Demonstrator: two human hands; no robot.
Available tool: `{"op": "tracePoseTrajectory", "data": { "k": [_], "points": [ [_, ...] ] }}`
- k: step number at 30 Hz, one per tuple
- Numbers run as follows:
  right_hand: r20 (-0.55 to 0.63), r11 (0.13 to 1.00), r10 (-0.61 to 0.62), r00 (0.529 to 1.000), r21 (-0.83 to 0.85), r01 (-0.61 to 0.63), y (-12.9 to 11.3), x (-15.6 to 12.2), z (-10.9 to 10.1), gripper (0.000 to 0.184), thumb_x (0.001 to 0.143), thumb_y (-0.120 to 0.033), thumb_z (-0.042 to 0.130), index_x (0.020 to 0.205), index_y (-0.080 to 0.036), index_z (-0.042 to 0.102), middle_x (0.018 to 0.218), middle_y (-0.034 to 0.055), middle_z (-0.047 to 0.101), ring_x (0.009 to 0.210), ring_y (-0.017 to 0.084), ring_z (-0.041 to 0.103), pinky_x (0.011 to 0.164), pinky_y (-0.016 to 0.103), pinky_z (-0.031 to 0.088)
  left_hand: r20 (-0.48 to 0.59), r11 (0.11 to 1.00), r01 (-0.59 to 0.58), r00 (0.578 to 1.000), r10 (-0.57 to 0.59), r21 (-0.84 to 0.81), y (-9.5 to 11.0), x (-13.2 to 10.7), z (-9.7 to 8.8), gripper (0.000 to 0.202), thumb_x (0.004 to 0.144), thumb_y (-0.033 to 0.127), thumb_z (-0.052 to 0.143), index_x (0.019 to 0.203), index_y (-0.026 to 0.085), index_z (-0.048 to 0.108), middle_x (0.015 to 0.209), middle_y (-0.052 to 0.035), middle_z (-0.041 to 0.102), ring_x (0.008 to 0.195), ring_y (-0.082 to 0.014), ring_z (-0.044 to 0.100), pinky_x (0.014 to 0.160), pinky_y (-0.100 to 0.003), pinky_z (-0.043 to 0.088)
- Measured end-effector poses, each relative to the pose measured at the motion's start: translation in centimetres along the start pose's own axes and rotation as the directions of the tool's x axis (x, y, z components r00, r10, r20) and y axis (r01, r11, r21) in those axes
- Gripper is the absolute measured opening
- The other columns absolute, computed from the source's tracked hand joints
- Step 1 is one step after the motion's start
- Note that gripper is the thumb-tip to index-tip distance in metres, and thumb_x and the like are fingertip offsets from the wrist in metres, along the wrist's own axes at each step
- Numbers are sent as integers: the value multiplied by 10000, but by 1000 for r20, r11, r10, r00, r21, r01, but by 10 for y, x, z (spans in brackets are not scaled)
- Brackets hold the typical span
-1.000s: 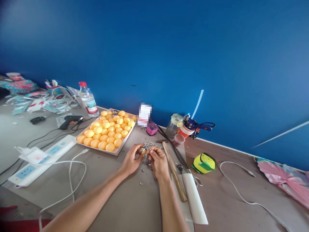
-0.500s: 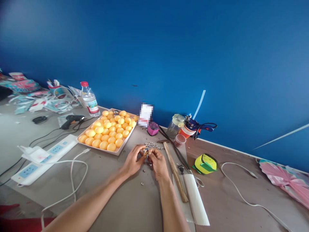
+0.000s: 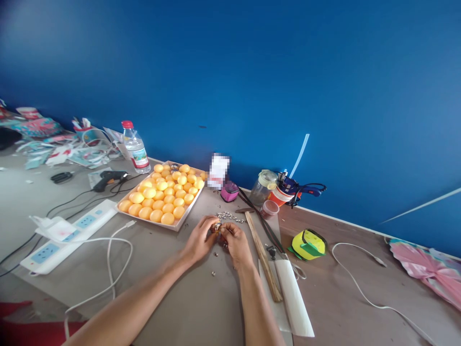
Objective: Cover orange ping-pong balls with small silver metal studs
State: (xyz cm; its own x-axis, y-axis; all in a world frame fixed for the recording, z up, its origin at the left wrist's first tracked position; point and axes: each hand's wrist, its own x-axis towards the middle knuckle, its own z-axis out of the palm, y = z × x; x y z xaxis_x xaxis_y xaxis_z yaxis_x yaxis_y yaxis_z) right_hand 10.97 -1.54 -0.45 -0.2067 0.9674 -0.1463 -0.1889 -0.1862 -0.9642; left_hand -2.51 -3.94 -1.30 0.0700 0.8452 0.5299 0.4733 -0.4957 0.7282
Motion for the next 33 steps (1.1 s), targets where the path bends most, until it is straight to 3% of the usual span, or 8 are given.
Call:
{"op": "tracePoseTrajectory", "data": {
  "k": [13,20,23,25,28,30,33],
  "points": [
    [-42,998,43,998,48,-40,-6,-3,6,232,562,-318,733,646,-172,573,551,-44,558,533,105,490,565,238,397,23,996,-51,999,50,72,-2,-2,-1,415,803,53,423,1192,193,455,1179,-108,527,1125,-199,500,955,-363,444],
    [-42,999,3,999,-42,-4,1,0,4,273,596,-373,709,650,-182,521,546,-39,538,516,116,477,526,245,378,34,999,-38,999,38,2,-1,-2,1,403,800,54,439,1173,205,457,1148,-95,532,1090,-193,511,927,-356,457],
    [-79,981,-103,991,-175,88,0,1,1,243,692,-412,613,700,-188,521,554,-37,520,511,122,464,524,255,379,-3,999,10,1000,-10,-36,0,0,1,397,784,66,483,1156,204,470,1110,-86,550,1058,-195,522,908,-354,461],
    [-125,900,-264,956,-389,198,-2,2,-4,230,752,-413,538,754,-183,550,614,-10,549,565,144,494,567,275,402,-25,998,31,999,-32,-50,1,2,0,399,768,73,520,1143,202,481,1091,-80,560,1037,-195,529,902,-351,458],
    [-96,591,-503,859,-764,260,-3,2,-12,235,790,-351,483,848,-156,602,818,78,613,771,206,550,718,335,422,-54,997,63,996,-66,-54,3,4,-2,401,757,62,532,1131,201,491,1074,-76,568,994,-187,541,882,-338,463],
    [-66,362,-541,838,-918,161,-1,1,-14,269,796,-309,479,962,-142,611,970,131,613,906,256,541,785,379,401,-76,996,82,993,-85,-47,3,5,-3,391,763,59,523,1125,201,493,1054,-71,570,963,-177,546,866,-327,465],
    [-83,132,-475,876,-991,-23,4,0,-14,385,798,-289,506,1144,-129,558,1158,167,562,1033,314,504,828,422,373,-88,995,94,991,-96,-35,4,4,-2,370,777,77,521,1124,201,493,1038,-65,567,944,-169,545,858,-319,463]
  ]
}}
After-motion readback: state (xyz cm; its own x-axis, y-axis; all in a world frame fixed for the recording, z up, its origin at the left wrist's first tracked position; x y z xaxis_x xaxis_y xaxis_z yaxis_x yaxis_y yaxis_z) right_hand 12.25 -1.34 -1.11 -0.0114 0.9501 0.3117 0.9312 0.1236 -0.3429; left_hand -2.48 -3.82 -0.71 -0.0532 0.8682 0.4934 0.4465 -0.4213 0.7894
